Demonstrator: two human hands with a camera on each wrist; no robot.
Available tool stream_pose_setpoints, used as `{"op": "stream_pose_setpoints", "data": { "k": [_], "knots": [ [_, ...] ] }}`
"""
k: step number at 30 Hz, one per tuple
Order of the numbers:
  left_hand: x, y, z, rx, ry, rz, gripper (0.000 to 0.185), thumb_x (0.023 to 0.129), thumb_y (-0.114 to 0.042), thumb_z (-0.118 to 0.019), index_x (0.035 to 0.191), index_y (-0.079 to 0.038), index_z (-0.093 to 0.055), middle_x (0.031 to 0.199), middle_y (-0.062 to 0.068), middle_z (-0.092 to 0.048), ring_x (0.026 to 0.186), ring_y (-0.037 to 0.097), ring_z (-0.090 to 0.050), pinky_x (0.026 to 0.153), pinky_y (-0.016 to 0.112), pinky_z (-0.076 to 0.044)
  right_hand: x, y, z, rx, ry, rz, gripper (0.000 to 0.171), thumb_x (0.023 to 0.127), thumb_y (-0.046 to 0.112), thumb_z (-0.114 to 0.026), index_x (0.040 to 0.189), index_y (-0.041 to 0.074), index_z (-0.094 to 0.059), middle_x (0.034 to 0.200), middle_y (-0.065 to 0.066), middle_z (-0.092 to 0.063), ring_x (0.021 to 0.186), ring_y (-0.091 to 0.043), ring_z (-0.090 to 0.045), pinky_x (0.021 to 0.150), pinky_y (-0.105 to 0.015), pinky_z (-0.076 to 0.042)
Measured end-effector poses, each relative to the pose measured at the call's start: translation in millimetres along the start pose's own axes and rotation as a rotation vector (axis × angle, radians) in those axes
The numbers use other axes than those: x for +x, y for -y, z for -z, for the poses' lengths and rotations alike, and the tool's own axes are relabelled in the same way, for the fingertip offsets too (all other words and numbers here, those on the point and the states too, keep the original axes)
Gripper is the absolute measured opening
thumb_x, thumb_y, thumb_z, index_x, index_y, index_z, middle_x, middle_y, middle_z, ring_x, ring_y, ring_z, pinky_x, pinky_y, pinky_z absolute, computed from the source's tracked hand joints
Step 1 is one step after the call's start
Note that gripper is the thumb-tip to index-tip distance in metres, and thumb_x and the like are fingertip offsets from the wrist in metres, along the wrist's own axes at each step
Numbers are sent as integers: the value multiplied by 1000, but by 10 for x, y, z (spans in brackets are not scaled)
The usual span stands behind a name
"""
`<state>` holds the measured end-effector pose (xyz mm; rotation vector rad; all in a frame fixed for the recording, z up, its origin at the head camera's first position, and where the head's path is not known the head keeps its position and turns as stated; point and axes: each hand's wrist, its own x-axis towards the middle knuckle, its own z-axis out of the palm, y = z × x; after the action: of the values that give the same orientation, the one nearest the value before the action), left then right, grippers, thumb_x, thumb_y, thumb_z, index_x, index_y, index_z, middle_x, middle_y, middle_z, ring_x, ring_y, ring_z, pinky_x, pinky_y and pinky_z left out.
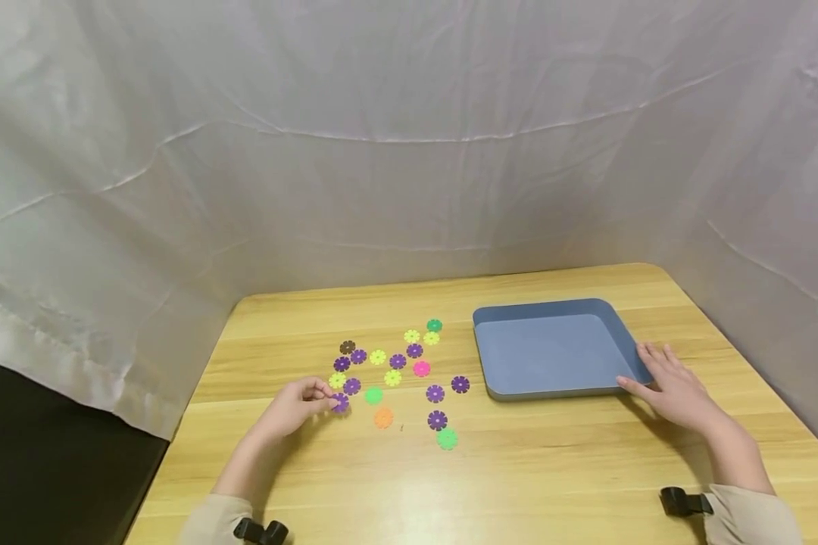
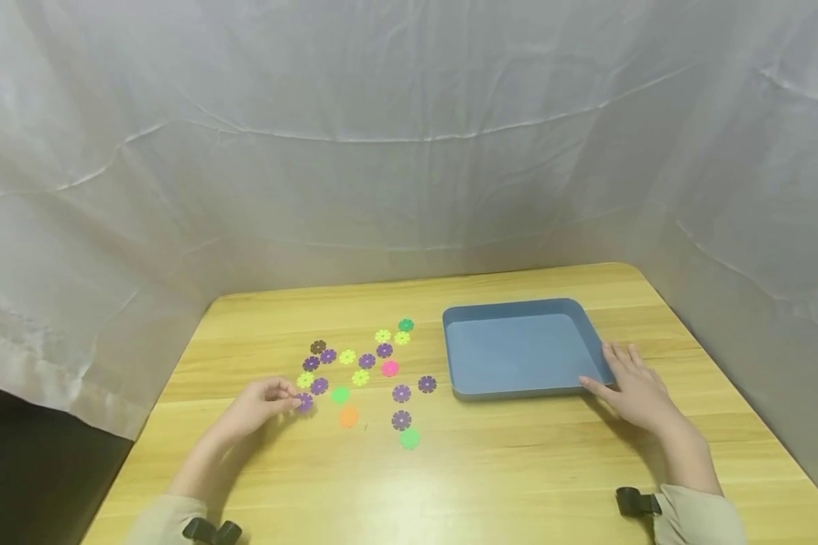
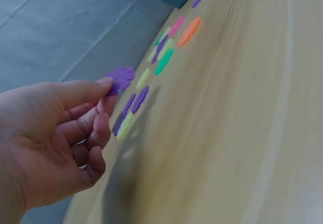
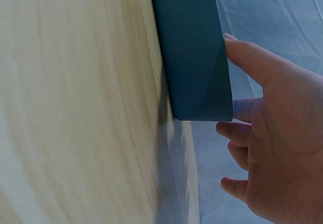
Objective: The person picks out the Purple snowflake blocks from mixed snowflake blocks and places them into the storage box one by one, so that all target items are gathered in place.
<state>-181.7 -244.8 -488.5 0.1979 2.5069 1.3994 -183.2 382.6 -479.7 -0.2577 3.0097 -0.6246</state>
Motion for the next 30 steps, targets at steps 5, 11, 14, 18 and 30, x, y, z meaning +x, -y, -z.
{"op": "stream_pose_setpoints", "data": {
  "k": [5,11,14,18,30],
  "knots": [
    [57,-197,33,-19,35,-26,20,89,-18,-69,101,-5,-63,91,9,-65,86,26,-61,77,34,-53,-17,-2,7,1,-1,-2,86,98,47,-51,150,-11,-14,153,-40,-11,144,-55,4,102,-79,-11],
    [242,-550,18,-64,71,-61,22,89,-21,-70,102,-5,-63,90,9,-66,91,36,-62,80,41,-55,-31,10,31,-8,-10,8,86,98,47,-51,149,-12,-16,152,-41,-11,144,-55,2,106,-76,-11],
    [346,-741,-13,-49,72,-84,22,89,-25,-71,101,-8,-64,89,7,-66,88,31,-63,77,37,-54,-37,4,34,-22,-13,15,86,98,47,-51,149,-13,-16,153,-41,-11,144,-54,1,106,-75,-12],
    [471,-997,-73,-38,53,-98,22,89,-28,-71,102,-12,-64,88,5,-65,79,19,-58,71,30,-50,-25,-7,26,-61,-19,15,87,97,50,-51,149,-12,-17,153,-40,-12,144,-54,-1,106,-74,-13],
    [840,-1562,-369,-160,86,-132,21,89,-24,-71,103,-10,-65,85,-3,-66,86,16,-62,81,29,-51,29,79,7,-127,-12,0,90,96,57,-49,150,-8,-19,155,-36,-14,145,-53,-5,106,-75,-12]
  ]
}}
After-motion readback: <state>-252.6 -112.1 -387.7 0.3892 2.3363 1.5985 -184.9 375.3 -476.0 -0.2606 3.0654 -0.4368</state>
